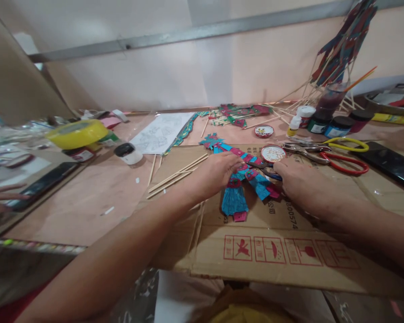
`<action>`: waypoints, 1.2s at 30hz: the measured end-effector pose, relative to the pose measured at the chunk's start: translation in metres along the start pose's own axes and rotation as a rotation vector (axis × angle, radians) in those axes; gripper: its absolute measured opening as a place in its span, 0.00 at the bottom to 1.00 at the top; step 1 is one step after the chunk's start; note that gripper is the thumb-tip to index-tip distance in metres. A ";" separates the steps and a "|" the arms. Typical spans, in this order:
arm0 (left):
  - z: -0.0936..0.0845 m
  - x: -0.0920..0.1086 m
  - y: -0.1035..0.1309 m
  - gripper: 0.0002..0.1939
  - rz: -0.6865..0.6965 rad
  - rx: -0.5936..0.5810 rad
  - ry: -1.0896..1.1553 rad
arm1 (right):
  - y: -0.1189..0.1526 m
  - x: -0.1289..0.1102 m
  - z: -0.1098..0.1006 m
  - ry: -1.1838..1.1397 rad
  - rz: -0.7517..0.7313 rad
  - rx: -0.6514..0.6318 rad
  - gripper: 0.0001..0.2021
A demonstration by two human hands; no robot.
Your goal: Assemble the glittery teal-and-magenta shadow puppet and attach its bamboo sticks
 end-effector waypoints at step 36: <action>-0.004 0.001 0.002 0.12 0.000 0.047 0.054 | 0.002 -0.004 0.001 -0.001 -0.041 -0.007 0.10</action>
Point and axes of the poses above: each hand's wrist, its own y-axis away from the middle knuckle, its own z-axis out of the palm, x = y × z, the point moved 8 cm from there along -y, towards the middle knuckle, and after that the axes turned 8 degrees about x, right-handed, at the moved point
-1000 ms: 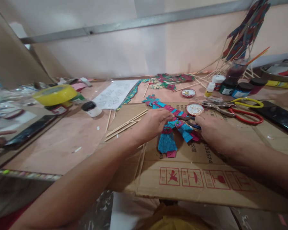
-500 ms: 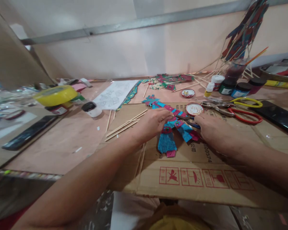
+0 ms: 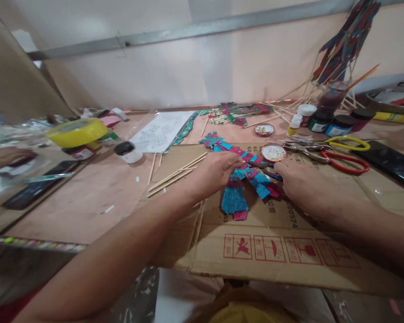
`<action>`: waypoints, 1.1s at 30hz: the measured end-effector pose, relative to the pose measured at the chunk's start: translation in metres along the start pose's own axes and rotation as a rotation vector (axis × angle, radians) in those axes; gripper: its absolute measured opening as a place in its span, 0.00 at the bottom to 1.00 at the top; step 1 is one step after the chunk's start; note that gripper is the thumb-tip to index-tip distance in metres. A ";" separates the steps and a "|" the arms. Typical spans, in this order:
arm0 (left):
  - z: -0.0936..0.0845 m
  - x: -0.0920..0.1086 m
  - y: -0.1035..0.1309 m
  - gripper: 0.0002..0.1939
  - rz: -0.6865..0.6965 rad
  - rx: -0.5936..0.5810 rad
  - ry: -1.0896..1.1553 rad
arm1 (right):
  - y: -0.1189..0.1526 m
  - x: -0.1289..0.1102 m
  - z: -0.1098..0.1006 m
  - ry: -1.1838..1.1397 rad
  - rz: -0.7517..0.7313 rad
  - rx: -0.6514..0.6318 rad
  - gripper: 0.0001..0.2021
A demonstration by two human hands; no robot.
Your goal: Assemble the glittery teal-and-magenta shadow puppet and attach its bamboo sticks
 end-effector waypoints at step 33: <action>-0.002 0.001 0.000 0.10 0.057 0.016 -0.089 | 0.001 0.001 -0.003 -0.013 0.021 0.011 0.10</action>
Point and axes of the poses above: each hand's wrist, its own y-axis away from the middle knuckle, its own z-axis out of the palm, x = y × z, the point moved 8 cm from there along -y, towards the middle knuckle, and after that the axes turned 8 degrees about x, right-handed, at the moved point
